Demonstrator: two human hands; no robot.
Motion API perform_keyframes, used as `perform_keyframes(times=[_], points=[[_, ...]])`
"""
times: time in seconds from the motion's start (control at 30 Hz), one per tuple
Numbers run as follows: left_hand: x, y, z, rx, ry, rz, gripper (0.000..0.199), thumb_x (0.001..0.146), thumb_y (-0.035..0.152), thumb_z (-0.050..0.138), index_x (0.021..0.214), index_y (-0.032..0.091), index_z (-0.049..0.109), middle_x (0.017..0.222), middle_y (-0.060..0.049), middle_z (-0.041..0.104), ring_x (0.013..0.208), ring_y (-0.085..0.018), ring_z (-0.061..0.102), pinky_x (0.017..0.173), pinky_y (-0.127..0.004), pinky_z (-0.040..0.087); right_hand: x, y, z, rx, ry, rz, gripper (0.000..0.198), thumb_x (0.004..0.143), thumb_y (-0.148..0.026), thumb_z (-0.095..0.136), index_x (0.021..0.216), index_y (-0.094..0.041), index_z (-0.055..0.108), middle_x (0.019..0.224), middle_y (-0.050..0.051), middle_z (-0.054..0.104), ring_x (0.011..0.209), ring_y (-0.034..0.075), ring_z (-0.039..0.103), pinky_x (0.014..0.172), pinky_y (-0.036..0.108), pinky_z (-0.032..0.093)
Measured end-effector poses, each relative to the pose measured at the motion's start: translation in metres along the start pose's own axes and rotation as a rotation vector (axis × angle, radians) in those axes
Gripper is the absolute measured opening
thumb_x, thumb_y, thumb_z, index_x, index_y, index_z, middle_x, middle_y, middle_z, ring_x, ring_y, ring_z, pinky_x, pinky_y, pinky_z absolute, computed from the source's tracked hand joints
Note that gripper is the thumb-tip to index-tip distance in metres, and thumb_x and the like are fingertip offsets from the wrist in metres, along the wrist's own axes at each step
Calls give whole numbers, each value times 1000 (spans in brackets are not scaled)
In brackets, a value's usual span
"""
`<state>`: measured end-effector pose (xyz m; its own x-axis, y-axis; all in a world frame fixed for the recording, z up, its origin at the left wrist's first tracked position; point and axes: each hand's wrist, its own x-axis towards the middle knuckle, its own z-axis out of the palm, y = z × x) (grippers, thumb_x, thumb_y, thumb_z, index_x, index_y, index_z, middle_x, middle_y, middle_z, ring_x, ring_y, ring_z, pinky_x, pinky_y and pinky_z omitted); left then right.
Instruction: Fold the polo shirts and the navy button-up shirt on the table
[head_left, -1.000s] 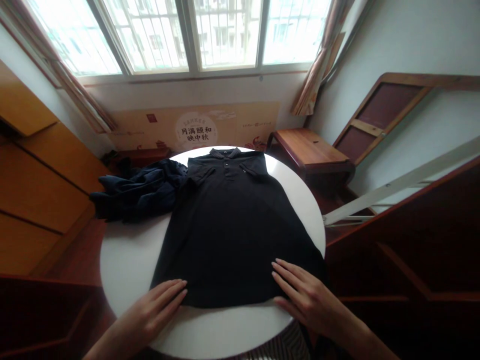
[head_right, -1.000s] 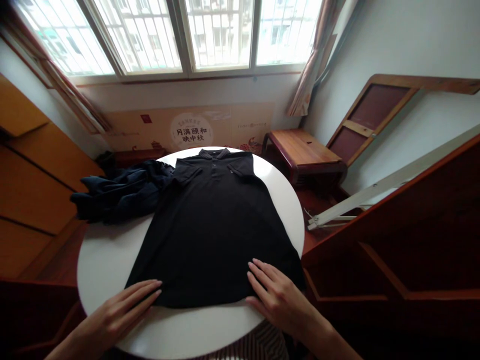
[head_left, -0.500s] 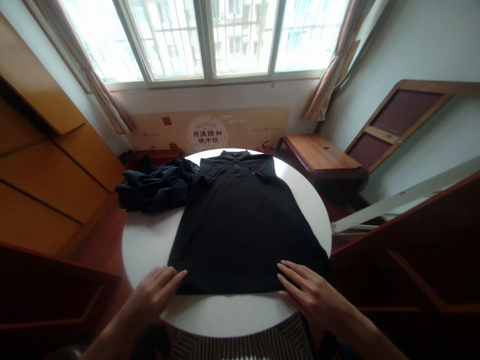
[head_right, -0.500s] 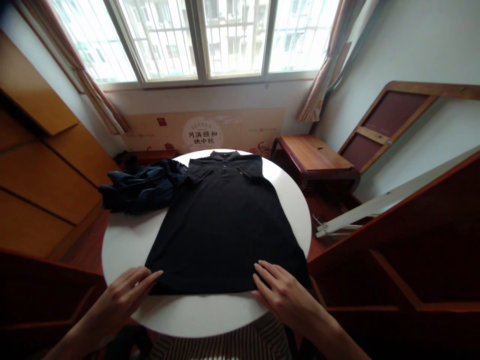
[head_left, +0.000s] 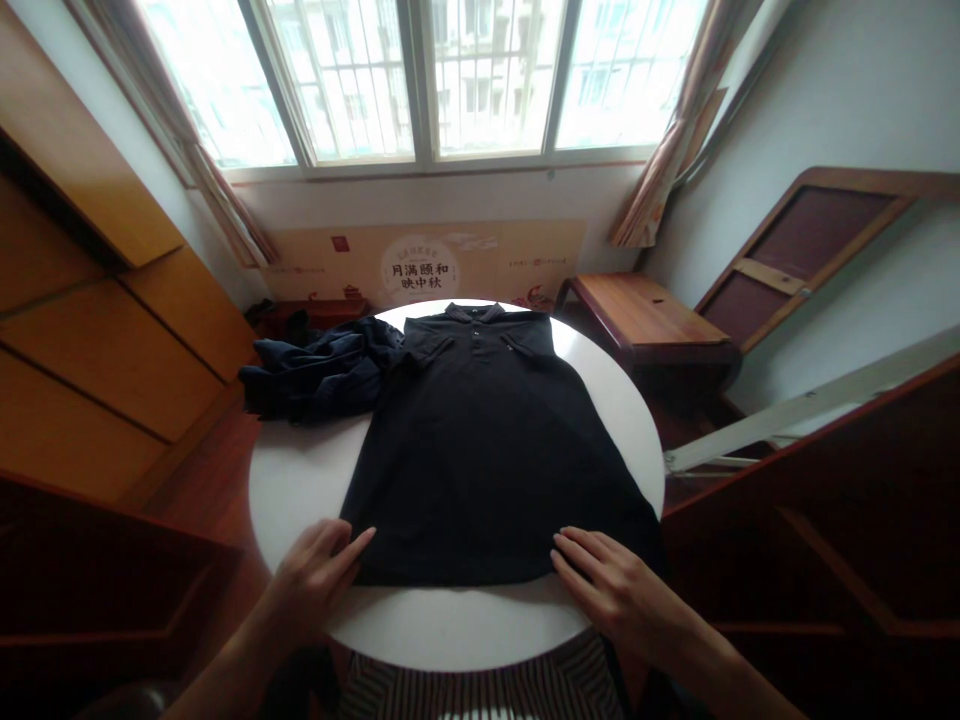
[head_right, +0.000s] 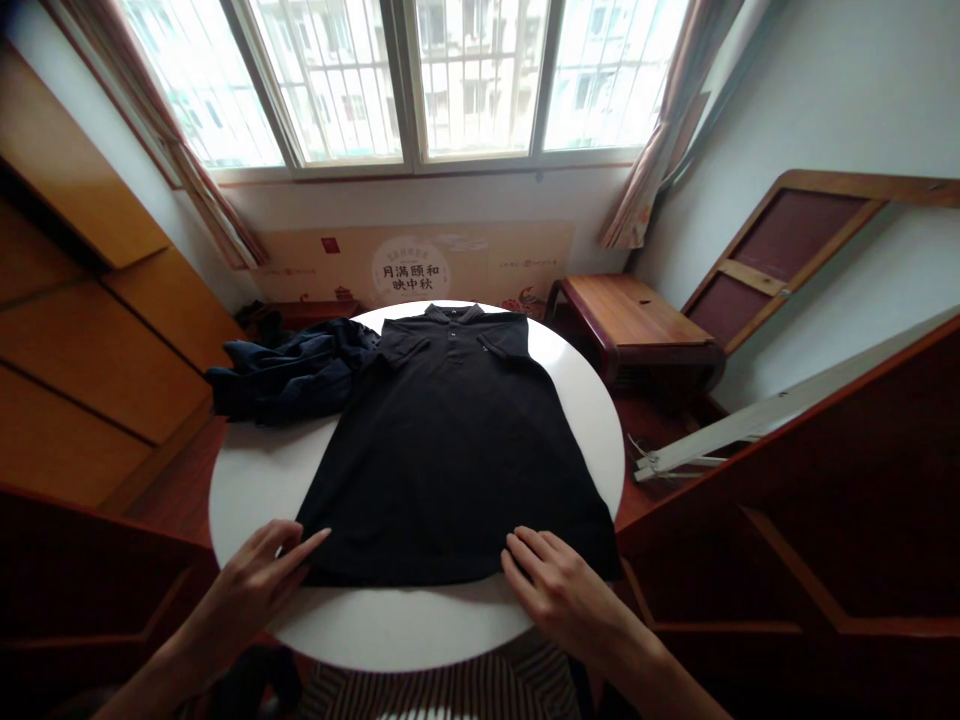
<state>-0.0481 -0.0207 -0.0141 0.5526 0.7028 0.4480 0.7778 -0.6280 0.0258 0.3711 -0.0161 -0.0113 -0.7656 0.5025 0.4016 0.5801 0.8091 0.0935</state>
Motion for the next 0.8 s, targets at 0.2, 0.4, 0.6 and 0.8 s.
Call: perform_keyframes(times=[0.2,0.4,0.6,0.8], points=[[7,-4,-6,-40,85,39,27,97,11,47,117,17,64,89,-5,58,79,-15,56,72,-27,51,14,-1,-2,38,-29,39,18,97,-16,50,99,-13,67,90,11,69,90,22,64,79,35,55],[5,-11,-6,-34,118,35,24,96,10,49,115,18,62,85,-3,60,76,-15,59,74,-27,51,15,0,-4,15,-46,35,20,94,-10,48,102,-11,66,90,11,66,86,22,62,74,34,52],[-12,-18,-3,-8,42,35,41,87,0,44,122,17,58,90,-5,64,80,-17,63,76,-28,54,-5,9,-13,-22,-130,108,29,86,-3,48,108,-12,65,89,9,65,79,21,59,70,32,52],[-21,-23,-7,-103,-25,-29,45,77,-5,38,110,20,58,90,-3,66,81,-16,65,76,-25,54,-46,34,-19,-180,-24,232,54,71,8,42,116,-12,64,99,12,64,88,23,62,76,34,56]])
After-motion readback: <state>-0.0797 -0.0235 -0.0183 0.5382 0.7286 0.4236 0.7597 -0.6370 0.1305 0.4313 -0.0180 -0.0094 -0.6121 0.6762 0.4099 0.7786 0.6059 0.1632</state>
